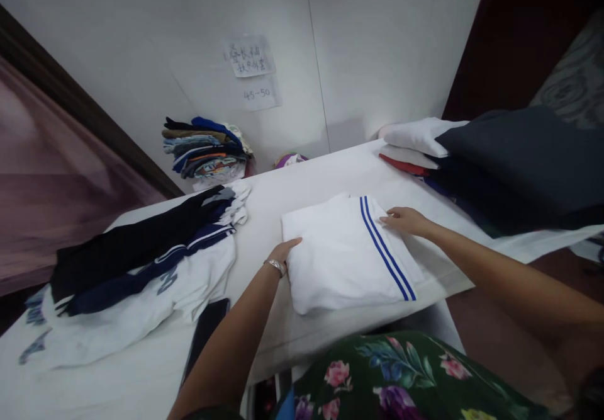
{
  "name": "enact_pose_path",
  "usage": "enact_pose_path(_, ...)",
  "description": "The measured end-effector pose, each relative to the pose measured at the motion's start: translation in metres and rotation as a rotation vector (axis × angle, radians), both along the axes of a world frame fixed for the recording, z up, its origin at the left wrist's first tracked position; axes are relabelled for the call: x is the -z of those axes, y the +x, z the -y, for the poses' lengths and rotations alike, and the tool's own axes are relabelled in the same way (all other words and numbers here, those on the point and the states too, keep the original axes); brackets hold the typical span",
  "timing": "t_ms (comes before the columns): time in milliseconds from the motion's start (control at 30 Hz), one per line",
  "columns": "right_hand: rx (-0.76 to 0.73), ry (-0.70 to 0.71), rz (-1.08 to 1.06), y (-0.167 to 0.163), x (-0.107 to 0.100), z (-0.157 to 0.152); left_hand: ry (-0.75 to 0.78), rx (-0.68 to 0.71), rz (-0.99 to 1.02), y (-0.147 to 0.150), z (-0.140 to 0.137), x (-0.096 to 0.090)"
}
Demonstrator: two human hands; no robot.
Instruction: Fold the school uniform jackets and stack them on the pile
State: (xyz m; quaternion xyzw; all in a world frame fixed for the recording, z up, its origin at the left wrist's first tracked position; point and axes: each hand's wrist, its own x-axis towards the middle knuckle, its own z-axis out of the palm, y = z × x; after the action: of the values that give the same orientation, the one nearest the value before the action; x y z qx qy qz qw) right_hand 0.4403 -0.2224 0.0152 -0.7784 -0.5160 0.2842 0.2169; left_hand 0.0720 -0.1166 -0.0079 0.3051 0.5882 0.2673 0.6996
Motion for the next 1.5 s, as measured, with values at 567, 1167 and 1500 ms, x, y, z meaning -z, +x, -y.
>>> enact_pose_path(567, 0.018, 0.390, -0.049, -0.035, 0.006, -0.044, 0.077, -0.023, 0.007, -0.002, 0.005, 0.003)
enact_pose_path(1167, 0.149, 0.360, -0.181, -0.015, 0.025, -0.065, 0.132, -0.095, -0.080, 0.000, 0.001, 0.008)
enact_pose_path(1500, 0.098, 0.239, -0.215, -0.002, 0.012, 0.088, 0.138, -0.080, -0.046, 0.000, -0.001, 0.011)
